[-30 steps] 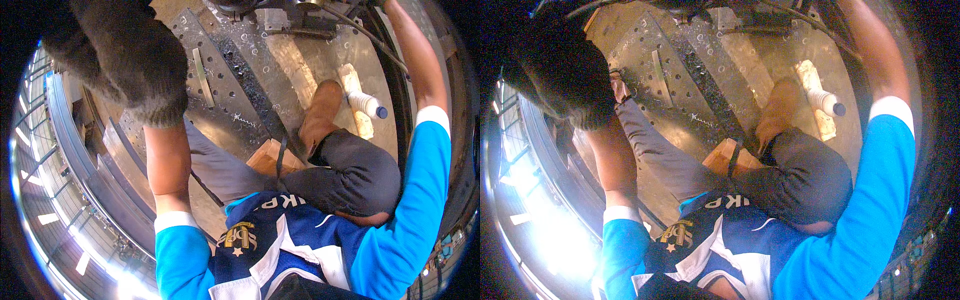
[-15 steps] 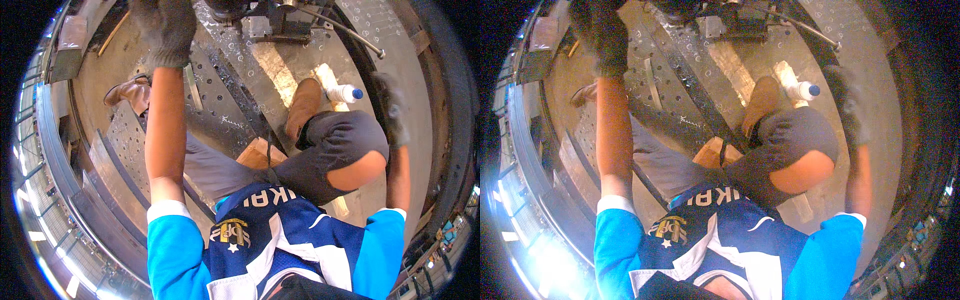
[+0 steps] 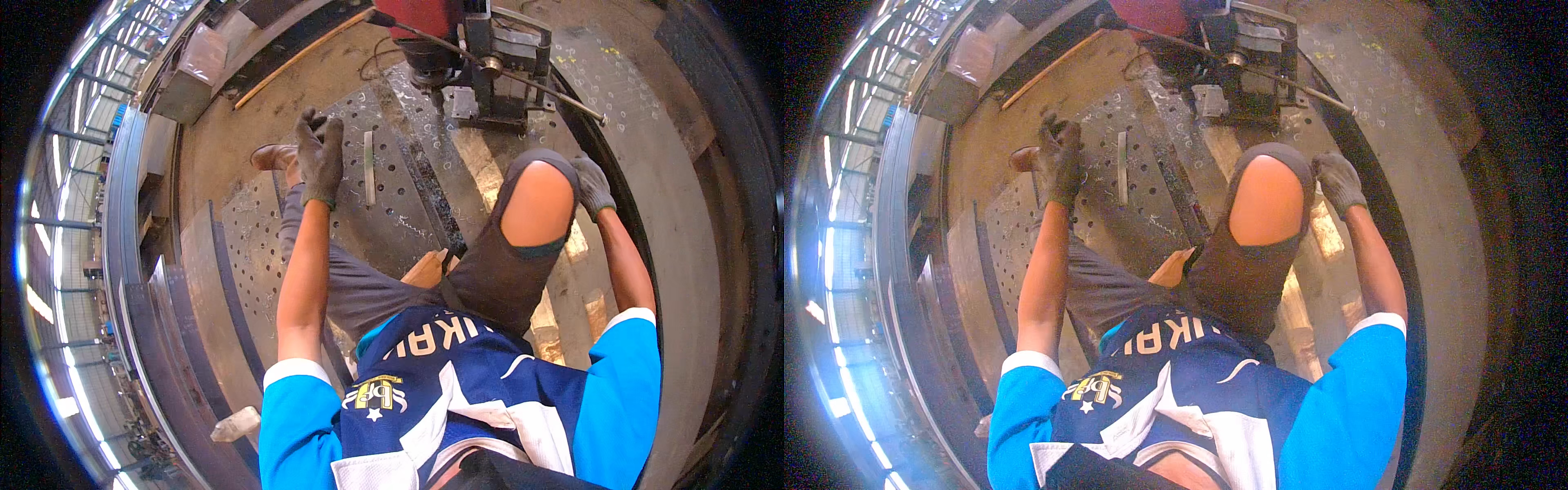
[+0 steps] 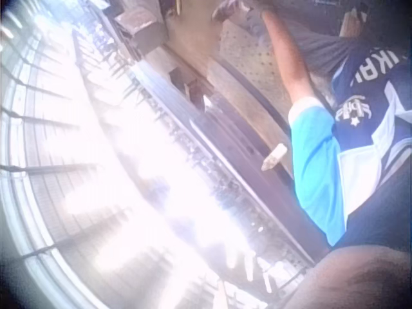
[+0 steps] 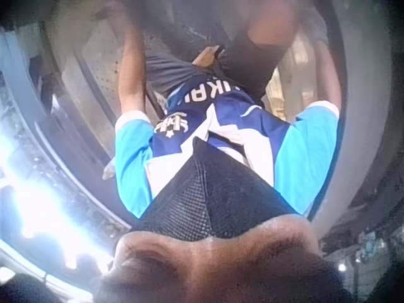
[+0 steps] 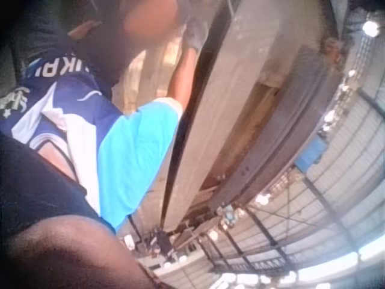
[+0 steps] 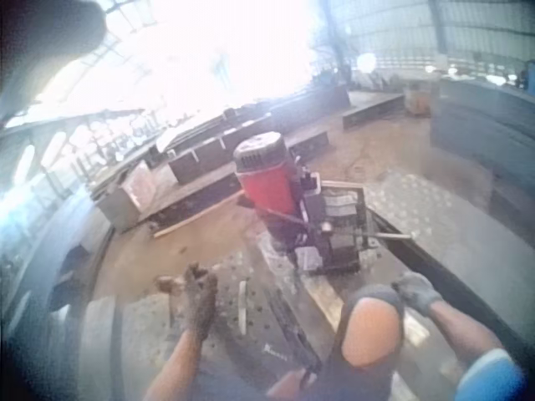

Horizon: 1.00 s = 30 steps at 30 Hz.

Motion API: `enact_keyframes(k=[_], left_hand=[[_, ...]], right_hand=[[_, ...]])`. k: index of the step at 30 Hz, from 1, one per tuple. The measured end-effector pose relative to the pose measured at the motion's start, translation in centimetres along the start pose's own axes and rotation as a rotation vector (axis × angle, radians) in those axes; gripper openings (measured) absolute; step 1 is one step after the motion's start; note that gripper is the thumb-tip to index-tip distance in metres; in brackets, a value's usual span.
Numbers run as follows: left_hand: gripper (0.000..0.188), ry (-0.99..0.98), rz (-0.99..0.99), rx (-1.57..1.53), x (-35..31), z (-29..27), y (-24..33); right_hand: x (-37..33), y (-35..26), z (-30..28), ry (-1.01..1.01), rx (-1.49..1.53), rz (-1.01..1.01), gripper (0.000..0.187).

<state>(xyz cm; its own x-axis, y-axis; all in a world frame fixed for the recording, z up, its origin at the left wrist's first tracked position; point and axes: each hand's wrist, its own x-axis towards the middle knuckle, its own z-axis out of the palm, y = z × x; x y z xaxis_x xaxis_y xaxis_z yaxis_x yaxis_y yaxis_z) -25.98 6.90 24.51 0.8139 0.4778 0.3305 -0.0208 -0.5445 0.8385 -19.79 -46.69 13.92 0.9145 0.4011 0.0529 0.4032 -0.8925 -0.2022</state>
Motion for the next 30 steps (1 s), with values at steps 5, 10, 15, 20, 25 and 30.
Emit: enact_keyframes(k=[5,10,15,20,25,30], left_hand=[[0.074,-0.13,0.012,0.099,-2.4,-0.3,0.6],[0.086,-0.465,0.121,0.15,-0.4,2.4,6.1],[0.103,-0.468,0.493,0.087,1.5,4.8,10.4],[0.072,-0.497,0.298,0.025,3.2,3.4,8.8],[0.074,-0.089,0.165,-0.192,4.0,2.8,5.1],[0.076,0.039,-0.197,-0.156,3.0,2.8,-0.3]], right_hand=[[4.2,-0.7,-3.1,0.196,0.044,-0.168,0.024],[12.2,-6.5,-10.3,0.361,0.253,-0.519,0.042],[17.8,-18.0,-16.8,0.148,0.691,-0.902,0.082],[17.7,-29.7,-20.1,0.257,0.555,-0.672,0.017],[23.8,-33.5,-22.4,-0.203,0.897,-0.413,0.028],[30.1,-31.6,-21.8,0.289,0.526,-0.672,0.036]])
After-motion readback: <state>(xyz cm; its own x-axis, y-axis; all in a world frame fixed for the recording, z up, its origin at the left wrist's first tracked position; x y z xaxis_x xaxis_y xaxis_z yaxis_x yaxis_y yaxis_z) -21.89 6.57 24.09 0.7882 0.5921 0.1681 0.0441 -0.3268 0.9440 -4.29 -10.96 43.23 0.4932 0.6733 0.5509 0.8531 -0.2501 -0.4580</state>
